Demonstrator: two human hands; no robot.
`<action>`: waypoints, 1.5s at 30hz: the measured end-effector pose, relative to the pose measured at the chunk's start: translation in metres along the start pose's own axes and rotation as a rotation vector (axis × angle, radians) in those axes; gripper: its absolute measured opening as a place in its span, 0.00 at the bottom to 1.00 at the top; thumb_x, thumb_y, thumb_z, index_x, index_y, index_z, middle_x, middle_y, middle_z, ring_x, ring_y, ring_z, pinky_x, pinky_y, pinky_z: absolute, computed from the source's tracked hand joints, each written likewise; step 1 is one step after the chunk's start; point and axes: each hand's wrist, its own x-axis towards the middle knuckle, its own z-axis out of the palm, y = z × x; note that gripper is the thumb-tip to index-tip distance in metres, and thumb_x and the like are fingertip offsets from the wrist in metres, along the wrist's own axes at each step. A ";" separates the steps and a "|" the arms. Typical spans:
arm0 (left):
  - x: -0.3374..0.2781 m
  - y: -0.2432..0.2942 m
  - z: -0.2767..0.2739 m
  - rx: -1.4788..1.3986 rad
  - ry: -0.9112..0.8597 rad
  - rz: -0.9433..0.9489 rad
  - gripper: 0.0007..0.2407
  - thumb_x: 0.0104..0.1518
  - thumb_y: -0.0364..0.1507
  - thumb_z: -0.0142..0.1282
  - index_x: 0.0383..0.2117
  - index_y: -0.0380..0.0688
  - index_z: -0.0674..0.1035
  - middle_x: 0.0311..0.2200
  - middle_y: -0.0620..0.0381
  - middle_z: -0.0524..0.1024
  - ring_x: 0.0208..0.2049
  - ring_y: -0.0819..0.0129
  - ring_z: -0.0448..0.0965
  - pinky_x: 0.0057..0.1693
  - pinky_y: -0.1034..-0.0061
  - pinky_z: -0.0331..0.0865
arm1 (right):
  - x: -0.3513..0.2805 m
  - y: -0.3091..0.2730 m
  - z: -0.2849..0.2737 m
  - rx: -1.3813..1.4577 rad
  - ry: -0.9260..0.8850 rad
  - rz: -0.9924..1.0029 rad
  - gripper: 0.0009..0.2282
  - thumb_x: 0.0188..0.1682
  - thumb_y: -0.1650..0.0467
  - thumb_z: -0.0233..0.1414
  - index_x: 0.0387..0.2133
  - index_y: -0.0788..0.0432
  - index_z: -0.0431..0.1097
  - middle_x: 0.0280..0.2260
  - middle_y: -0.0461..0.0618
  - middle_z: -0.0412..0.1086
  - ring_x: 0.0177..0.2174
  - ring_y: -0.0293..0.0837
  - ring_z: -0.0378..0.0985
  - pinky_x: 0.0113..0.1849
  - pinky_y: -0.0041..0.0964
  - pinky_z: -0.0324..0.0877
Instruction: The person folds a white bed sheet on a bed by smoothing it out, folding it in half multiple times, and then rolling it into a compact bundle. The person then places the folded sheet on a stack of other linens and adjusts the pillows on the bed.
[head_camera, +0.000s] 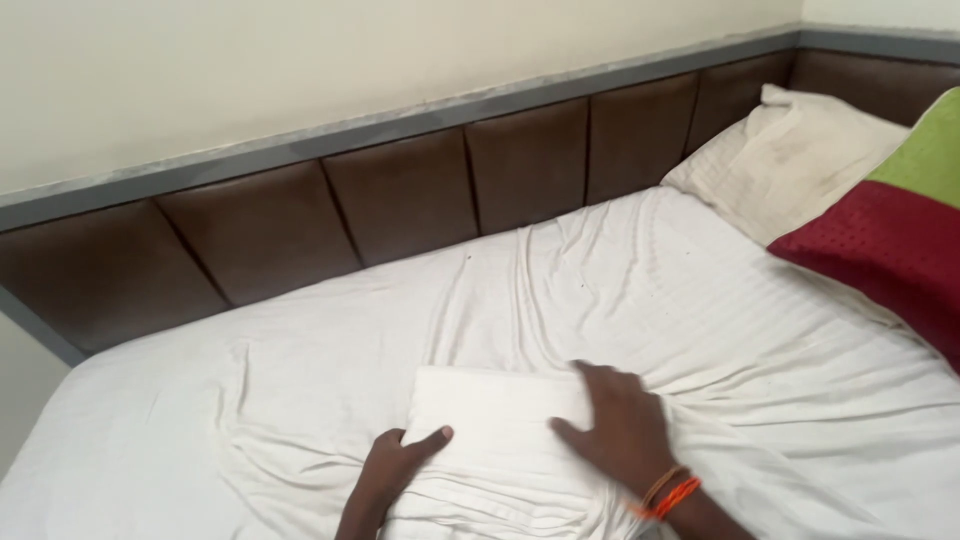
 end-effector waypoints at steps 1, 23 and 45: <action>-0.001 0.001 0.000 -0.003 -0.007 0.010 0.38 0.39 0.47 0.72 0.50 0.20 0.77 0.37 0.30 0.84 0.39 0.45 0.88 0.48 0.61 0.81 | 0.003 0.022 0.003 -0.008 0.009 0.001 0.29 0.36 0.56 0.61 0.53 0.48 0.72 0.39 0.45 0.77 0.44 0.48 0.78 0.46 0.46 0.71; -0.018 0.008 -0.001 -0.357 -0.146 -0.124 0.47 0.37 0.33 0.74 0.67 0.35 0.56 0.53 0.26 0.75 0.52 0.41 0.82 0.57 0.52 0.76 | 0.007 0.047 0.033 0.166 0.319 0.026 0.19 0.36 0.66 0.64 0.39 0.65 0.75 0.51 0.54 0.74 0.44 0.54 0.80 0.43 0.43 0.75; -0.030 0.043 0.082 0.569 0.377 0.840 0.25 0.60 0.39 0.52 0.63 0.43 0.66 0.64 0.41 0.63 0.63 0.45 0.63 0.63 0.52 0.59 | 0.018 0.006 0.057 -0.088 0.081 -0.164 0.31 0.44 0.60 0.55 0.62 0.56 0.59 0.63 0.53 0.58 0.64 0.56 0.56 0.58 0.64 0.52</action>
